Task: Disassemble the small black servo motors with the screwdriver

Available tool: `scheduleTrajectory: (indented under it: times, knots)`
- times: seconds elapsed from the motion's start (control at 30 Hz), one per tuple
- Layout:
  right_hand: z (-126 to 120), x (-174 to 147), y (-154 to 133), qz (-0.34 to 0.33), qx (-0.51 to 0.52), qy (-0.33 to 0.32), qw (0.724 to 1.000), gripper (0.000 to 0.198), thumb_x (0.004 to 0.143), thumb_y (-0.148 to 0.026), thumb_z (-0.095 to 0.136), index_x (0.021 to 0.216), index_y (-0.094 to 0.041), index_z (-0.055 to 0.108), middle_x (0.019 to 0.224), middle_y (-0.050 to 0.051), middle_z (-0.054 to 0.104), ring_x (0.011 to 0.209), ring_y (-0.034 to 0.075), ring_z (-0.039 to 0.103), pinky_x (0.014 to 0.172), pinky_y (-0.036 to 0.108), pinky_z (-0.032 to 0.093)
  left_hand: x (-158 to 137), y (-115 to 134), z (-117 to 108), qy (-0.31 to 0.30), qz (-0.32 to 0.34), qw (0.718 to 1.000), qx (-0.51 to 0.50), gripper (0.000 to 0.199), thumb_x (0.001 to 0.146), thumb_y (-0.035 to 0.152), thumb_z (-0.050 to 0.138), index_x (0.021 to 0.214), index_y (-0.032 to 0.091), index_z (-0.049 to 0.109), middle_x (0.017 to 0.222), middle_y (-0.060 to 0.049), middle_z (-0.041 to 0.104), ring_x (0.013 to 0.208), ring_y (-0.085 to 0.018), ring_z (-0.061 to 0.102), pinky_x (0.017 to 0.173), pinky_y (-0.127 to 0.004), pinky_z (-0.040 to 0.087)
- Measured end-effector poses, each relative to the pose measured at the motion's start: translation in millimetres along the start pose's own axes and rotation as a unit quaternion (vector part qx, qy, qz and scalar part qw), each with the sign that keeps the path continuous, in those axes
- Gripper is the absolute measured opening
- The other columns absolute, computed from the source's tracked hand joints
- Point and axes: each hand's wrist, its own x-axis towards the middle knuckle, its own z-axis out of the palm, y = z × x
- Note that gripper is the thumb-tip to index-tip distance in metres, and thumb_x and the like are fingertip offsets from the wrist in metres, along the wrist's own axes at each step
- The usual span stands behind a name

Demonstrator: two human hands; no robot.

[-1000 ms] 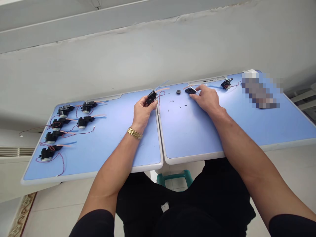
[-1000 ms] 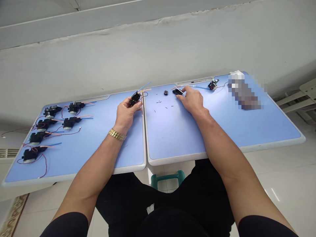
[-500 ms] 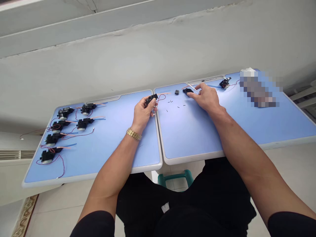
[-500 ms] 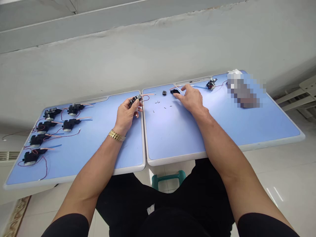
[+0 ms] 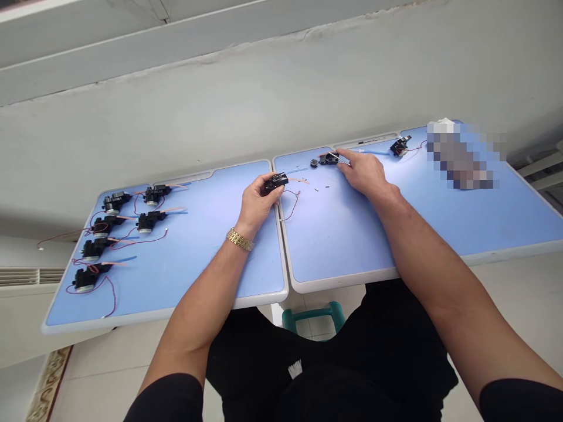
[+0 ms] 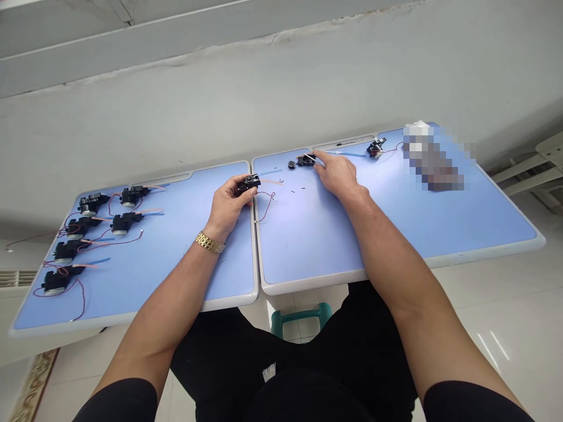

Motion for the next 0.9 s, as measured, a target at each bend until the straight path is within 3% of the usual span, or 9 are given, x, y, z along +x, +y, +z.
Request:
scheduleTrajectory:
  times: [0.13, 0.4, 0.6, 0.7, 0.8, 0.9]
  knots:
    - [0, 1, -4, 0.018, -0.021, 0.004, 1.000, 0.062, 0.111, -0.034, 0.061, 0.173, -0.026, 0.068, 0.135, 0.020, 0.087, 0.131, 0.047, 0.078, 0.109, 0.057, 0.059, 0, -1, 1, -0.007, -0.006, 1.000, -0.008, 0.043, 0.083, 0.029, 0.096, 0.124, 0.023, 0.085, 0.100, -0.001, 0.079, 0.069, -0.011, 0.064, 0.072, -0.027, 0.061]
    - [2, -1, -4, 0.037, 0.006, 0.024, 0.999, 0.063, 0.112, -0.032, 0.063, 0.174, -0.020, 0.063, 0.119, 0.020, 0.088, 0.128, 0.047, 0.077, 0.110, 0.060, 0.058, 0, -2, 3, -0.007, -0.027, 0.999, -0.020, 0.047, 0.080, 0.029, 0.098, 0.125, 0.022, 0.084, 0.099, -0.002, 0.079, 0.069, -0.012, 0.063, 0.070, -0.027, 0.059]
    - [1, -10, -6, 0.005, 0.068, 0.075, 0.995, 0.054, 0.106, -0.034, 0.066, 0.157, -0.020, 0.077, 0.094, 0.012, 0.084, 0.097, 0.038, 0.077, 0.095, 0.050, 0.059, -1, 1, 3, -0.014, -0.030, 0.999, 0.000, 0.042, 0.080, 0.035, 0.098, 0.117, 0.020, 0.084, 0.095, -0.001, 0.078, 0.071, -0.012, 0.060, 0.071, -0.028, 0.056]
    - [1, -18, -17, -0.030, 0.111, 0.047, 0.992, 0.047, 0.107, -0.035, 0.064, 0.147, -0.023, 0.084, 0.084, 0.007, 0.080, 0.083, 0.031, 0.074, 0.087, 0.043, 0.057, -3, 3, 3, -0.028, -0.036, 0.999, 0.010, 0.044, 0.079, 0.040, 0.099, 0.117, 0.020, 0.085, 0.092, -0.001, 0.078, 0.070, -0.013, 0.059, 0.069, -0.029, 0.054]
    - [2, -23, -28, -0.054, 0.091, -0.019, 0.994, 0.053, 0.111, -0.037, 0.060, 0.158, -0.025, 0.080, 0.099, 0.008, 0.087, 0.097, 0.032, 0.080, 0.092, 0.042, 0.058, -4, 5, 3, -0.056, -0.034, 0.998, 0.024, 0.047, 0.078, 0.043, 0.099, 0.117, 0.020, 0.086, 0.094, -0.003, 0.081, 0.077, -0.016, 0.066, 0.074, -0.030, 0.057]
    - [3, -23, -36, -0.062, 0.043, -0.045, 0.996, 0.056, 0.113, -0.036, 0.056, 0.164, -0.028, 0.076, 0.123, 0.012, 0.090, 0.117, 0.038, 0.081, 0.099, 0.045, 0.058, -5, 5, 4, -0.074, -0.024, 0.996, 0.035, 0.047, 0.079, 0.044, 0.099, 0.116, 0.019, 0.086, 0.098, -0.004, 0.082, 0.086, -0.018, 0.071, 0.083, -0.032, 0.060]
